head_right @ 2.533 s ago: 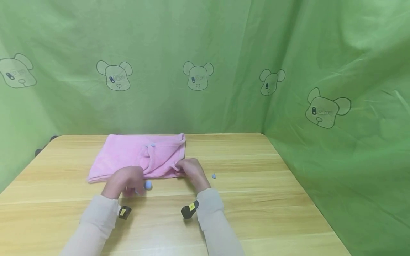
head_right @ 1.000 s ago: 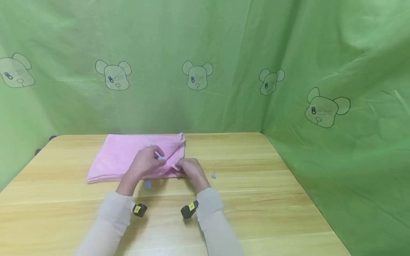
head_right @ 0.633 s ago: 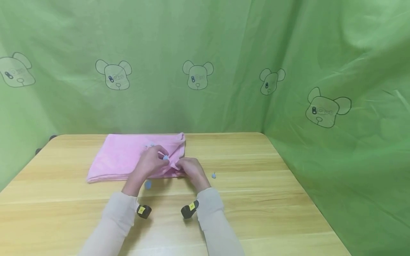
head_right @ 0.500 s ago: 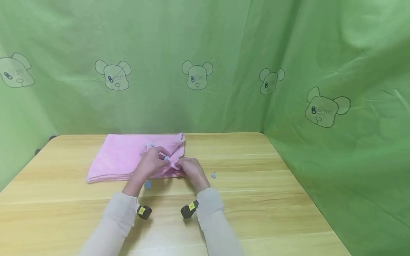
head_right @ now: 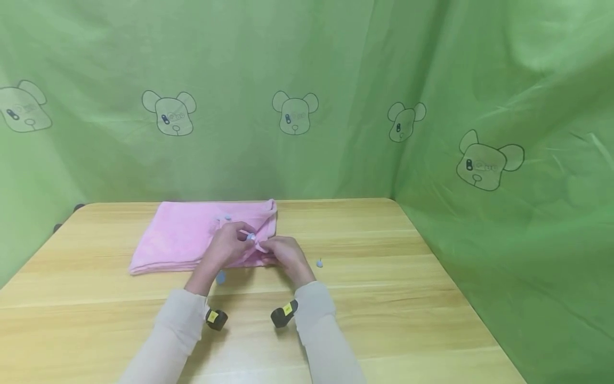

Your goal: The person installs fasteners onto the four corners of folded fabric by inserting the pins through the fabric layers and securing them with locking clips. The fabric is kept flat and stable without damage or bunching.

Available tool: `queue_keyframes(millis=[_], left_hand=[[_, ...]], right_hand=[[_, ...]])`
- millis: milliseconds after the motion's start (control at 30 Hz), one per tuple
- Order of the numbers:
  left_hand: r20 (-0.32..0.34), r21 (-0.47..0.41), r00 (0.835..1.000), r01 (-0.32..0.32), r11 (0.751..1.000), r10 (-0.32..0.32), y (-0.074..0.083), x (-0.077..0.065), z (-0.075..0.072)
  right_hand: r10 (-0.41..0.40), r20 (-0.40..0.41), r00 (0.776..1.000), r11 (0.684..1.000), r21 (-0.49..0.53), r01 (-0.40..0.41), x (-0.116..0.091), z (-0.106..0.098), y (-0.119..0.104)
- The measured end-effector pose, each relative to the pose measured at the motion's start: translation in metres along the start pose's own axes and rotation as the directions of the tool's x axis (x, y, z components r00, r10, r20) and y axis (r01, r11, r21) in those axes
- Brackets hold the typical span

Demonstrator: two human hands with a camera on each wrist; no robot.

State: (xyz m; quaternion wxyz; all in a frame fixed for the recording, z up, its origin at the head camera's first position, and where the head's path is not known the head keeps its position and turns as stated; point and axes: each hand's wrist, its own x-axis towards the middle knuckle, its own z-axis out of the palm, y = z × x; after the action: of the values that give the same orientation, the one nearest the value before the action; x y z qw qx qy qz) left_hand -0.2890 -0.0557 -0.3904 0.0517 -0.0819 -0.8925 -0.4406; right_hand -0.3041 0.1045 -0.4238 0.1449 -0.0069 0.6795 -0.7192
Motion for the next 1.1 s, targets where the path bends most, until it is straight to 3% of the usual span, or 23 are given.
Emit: queue_keyframes(millis=[700, 1100], left_hand=[[-0.057, 0.001, 0.994, -0.089, 0.996, 0.089, -0.0024, -0.0003, 0.0026], [-0.102, 0.025, 0.986, -0.132, 0.991, 0.134, 0.0017, -0.0015, 0.0085]], right_hand=[[0.036, 0.037, 0.999, 0.999, 0.018, -0.036, -0.0017, 0.0007, -0.0001], [0.022, 0.018, 1.0, 0.999, 0.028, -0.022, -0.0009, 0.0015, 0.0015]])
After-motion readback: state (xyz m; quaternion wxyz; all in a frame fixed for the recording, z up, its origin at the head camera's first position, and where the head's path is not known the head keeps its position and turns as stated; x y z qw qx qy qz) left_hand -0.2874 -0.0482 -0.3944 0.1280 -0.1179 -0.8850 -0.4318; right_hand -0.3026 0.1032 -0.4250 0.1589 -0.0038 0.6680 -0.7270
